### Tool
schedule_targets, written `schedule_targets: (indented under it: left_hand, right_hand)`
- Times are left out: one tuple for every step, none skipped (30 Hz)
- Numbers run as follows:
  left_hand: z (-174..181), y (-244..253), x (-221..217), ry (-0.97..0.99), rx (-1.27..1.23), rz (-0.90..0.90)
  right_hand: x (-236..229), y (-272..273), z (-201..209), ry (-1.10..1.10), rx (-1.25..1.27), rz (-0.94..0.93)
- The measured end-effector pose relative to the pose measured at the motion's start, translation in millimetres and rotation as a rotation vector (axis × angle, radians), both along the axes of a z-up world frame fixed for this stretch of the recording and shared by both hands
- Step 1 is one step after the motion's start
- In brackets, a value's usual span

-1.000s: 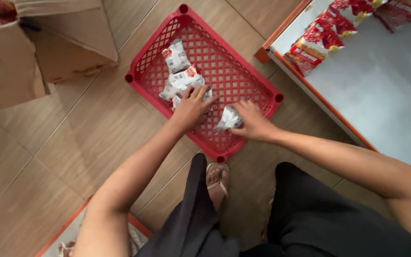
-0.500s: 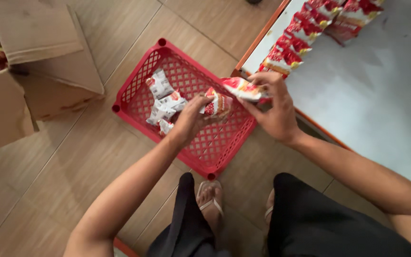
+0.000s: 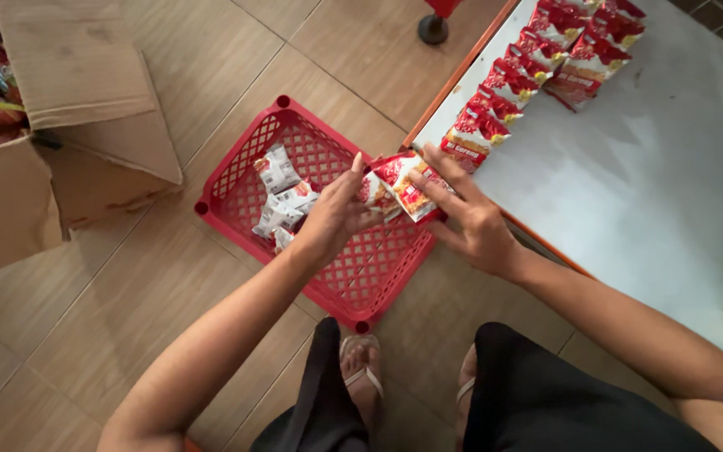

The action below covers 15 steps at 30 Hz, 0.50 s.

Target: The person opens a cardboard box and transfers small snack packets into a red plastic basket. They then pick up the packets from the basket and arrange them in neat rows on a white surface.

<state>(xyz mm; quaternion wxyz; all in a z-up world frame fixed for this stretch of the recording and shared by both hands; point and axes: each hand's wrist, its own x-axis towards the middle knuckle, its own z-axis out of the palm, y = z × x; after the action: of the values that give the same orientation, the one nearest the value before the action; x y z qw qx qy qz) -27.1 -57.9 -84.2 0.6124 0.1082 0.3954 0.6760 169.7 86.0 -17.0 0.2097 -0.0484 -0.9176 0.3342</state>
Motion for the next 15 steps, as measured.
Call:
schedule_targets:
  left_hand:
    - [-0.4,2.2,2.5,-0.034,0.053,0.004]
    - [-0.8,4.4,4.7,-0.027,0.033,0.004]
    - [-0.9,7.2,6.2,-0.019,0.013,0.003]
    - [-0.8,9.9,8.3,-0.014,-0.007,0.003]
    - [-0.2,12.5,10.2,0.042,-0.028,0.003]
    - [0.9,15.0,12.2,0.099,-0.049,0.004]
    - [2.6,17.1,13.8,0.154,-0.070,0.005]
    - [4.9,19.2,15.1,0.125,-0.090,0.021]
    - [7.9,21.6,16.0,0.096,-0.110,0.037]
    - [11.7,22.3,16.1,0.067,-0.132,0.053]
    - [16.6,22.5,15.5,0.046,-0.133,0.068]
    - [22.6,23.0,14.1,0.026,-0.131,0.084]
    - [29.6,23.2,13.2,0.005,-0.129,0.099]
    - [37.3,22.5,12.8,0.044,-0.079,0.071]
    - [45.6,21.2,13.0,0.083,-0.028,0.042]
  right_hand:
    - [1.3,0.3,-1.0,0.022,0.025,0.005]
    - [2.3,0.2,-2.2,0.046,0.049,0.011]
    - [2.8,0.9,-3.5,0.069,0.074,0.017]
    - [4.0,2.2,-4.1,0.063,0.100,0.016]
    - [4.7,2.8,-5.0,0.056,0.125,0.016]
    - [5.0,4.0,-5.7,0.049,0.151,0.017]
    - [4.9,4.9,-6.6,0.051,0.219,0.026]
    - [4.0,4.9,-8.4,0.052,0.283,0.037]
    - [3.3,5.2,-10.1,0.053,0.348,0.048]
    - [2.7,4.1,-12.4,0.064,0.387,0.058]
    - [1.9,3.3,-14.9,0.076,0.426,0.067]
    - [1.7,3.5,-16.8,0.087,0.468,0.076]
    - [2.1,4.4,-18.1,0.075,0.481,0.061]
    - [2.7,5.8,-18.9,0.064,0.496,0.044]
    - [3.8,7.1,-19.4,0.054,0.510,0.027]
